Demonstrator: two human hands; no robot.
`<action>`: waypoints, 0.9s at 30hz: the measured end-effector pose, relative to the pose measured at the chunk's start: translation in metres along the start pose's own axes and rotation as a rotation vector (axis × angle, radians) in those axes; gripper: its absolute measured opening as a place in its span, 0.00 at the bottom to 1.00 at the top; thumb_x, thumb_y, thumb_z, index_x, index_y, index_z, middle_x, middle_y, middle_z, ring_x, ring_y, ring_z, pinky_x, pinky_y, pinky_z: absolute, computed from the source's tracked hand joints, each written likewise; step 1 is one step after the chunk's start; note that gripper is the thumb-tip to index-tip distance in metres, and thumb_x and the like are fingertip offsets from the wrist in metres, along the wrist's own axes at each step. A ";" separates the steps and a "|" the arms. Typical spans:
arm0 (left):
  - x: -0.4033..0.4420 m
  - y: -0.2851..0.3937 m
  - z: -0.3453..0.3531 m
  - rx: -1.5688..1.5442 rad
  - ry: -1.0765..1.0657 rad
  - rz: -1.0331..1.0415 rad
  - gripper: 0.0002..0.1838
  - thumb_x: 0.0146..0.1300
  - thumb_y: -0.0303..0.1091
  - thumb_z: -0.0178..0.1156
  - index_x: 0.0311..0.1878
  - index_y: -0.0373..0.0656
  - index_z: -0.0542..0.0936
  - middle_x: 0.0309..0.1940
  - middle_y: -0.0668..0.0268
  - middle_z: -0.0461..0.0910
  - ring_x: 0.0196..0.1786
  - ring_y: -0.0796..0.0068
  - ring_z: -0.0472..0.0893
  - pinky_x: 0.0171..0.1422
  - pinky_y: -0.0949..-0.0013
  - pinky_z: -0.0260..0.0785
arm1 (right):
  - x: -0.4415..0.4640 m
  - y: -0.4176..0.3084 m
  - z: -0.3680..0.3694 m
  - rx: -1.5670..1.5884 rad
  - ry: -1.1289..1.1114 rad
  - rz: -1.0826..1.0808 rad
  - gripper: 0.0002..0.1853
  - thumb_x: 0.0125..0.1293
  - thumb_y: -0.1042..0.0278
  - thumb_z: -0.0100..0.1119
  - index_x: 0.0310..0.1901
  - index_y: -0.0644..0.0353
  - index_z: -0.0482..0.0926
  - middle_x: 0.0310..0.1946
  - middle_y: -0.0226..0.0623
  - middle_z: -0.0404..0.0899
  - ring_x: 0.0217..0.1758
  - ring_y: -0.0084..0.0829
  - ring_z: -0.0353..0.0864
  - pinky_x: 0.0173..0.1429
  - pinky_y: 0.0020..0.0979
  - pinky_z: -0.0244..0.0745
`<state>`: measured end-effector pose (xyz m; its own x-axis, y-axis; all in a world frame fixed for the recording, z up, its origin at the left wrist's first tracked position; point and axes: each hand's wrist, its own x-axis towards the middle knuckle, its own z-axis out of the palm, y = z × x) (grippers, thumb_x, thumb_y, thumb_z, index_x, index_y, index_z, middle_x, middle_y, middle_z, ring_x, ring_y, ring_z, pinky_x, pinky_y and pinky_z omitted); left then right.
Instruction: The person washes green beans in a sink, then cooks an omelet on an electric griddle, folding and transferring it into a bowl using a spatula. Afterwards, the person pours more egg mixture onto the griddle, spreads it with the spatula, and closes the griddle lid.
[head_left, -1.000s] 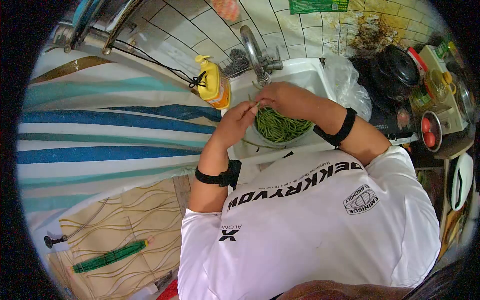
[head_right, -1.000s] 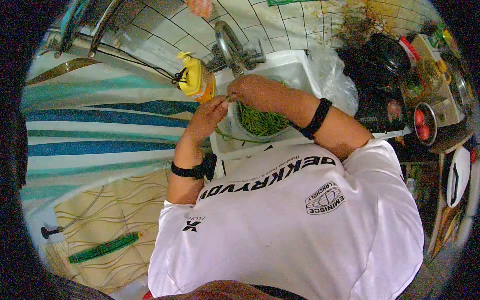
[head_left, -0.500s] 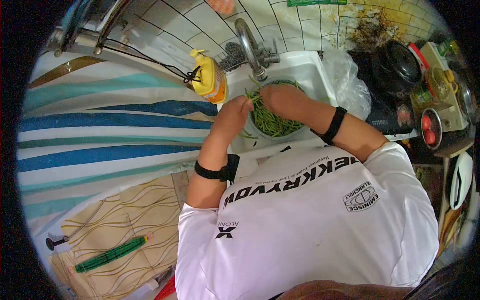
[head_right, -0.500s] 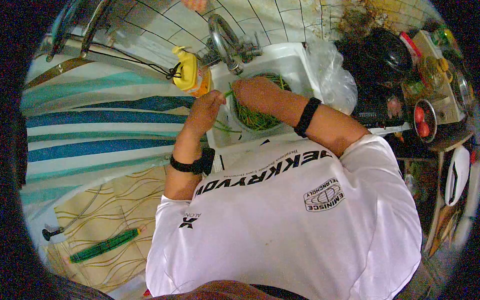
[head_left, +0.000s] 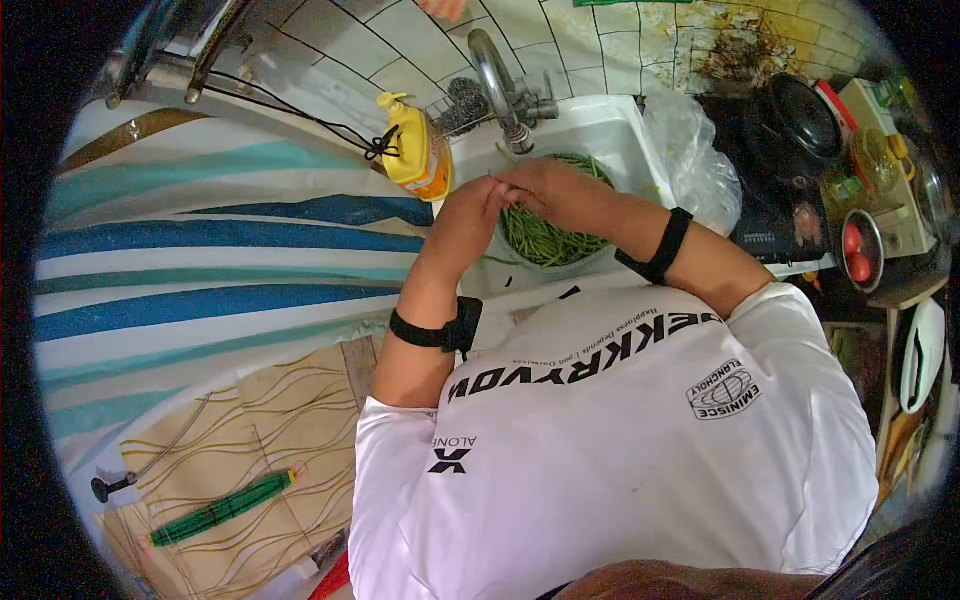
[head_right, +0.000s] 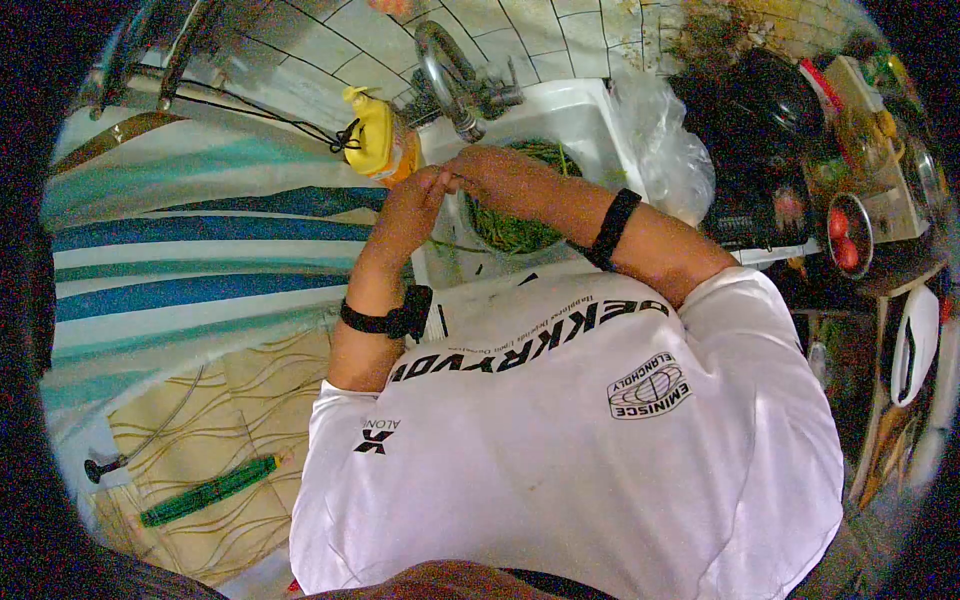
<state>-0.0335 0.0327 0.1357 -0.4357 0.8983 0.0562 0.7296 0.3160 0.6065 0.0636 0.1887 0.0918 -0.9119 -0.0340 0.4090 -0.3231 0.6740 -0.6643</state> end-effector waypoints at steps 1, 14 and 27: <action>0.000 0.000 0.000 0.000 -0.003 -0.017 0.16 0.70 0.40 0.46 0.42 0.36 0.77 0.36 0.51 0.79 0.42 0.49 0.78 0.47 0.58 0.69 | -0.001 0.001 -0.001 0.001 0.001 0.003 0.16 0.63 0.67 0.53 0.52 0.61 0.73 0.43 0.47 0.76 0.48 0.48 0.75 0.54 0.41 0.70; -0.016 0.012 0.001 0.121 -0.007 0.032 0.11 0.68 0.35 0.48 0.37 0.36 0.72 0.33 0.49 0.73 0.40 0.46 0.72 0.44 0.56 0.66 | -0.016 0.023 -0.010 -0.267 -0.092 0.307 0.08 0.57 0.69 0.51 0.33 0.63 0.77 0.33 0.54 0.78 0.38 0.51 0.80 0.43 0.48 0.75; -0.007 -0.017 0.003 0.034 -0.011 0.020 0.13 0.70 0.37 0.46 0.43 0.37 0.75 0.37 0.53 0.76 0.41 0.56 0.76 0.48 0.61 0.67 | 0.001 0.008 -0.006 0.019 0.120 -0.262 0.18 0.60 0.65 0.57 0.52 0.58 0.75 0.42 0.46 0.76 0.45 0.47 0.76 0.51 0.42 0.72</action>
<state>-0.0411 0.0218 0.1227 -0.4155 0.9077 0.0591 0.7555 0.3081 0.5782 0.0620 0.1980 0.0905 -0.7606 -0.1169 0.6386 -0.5494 0.6400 -0.5372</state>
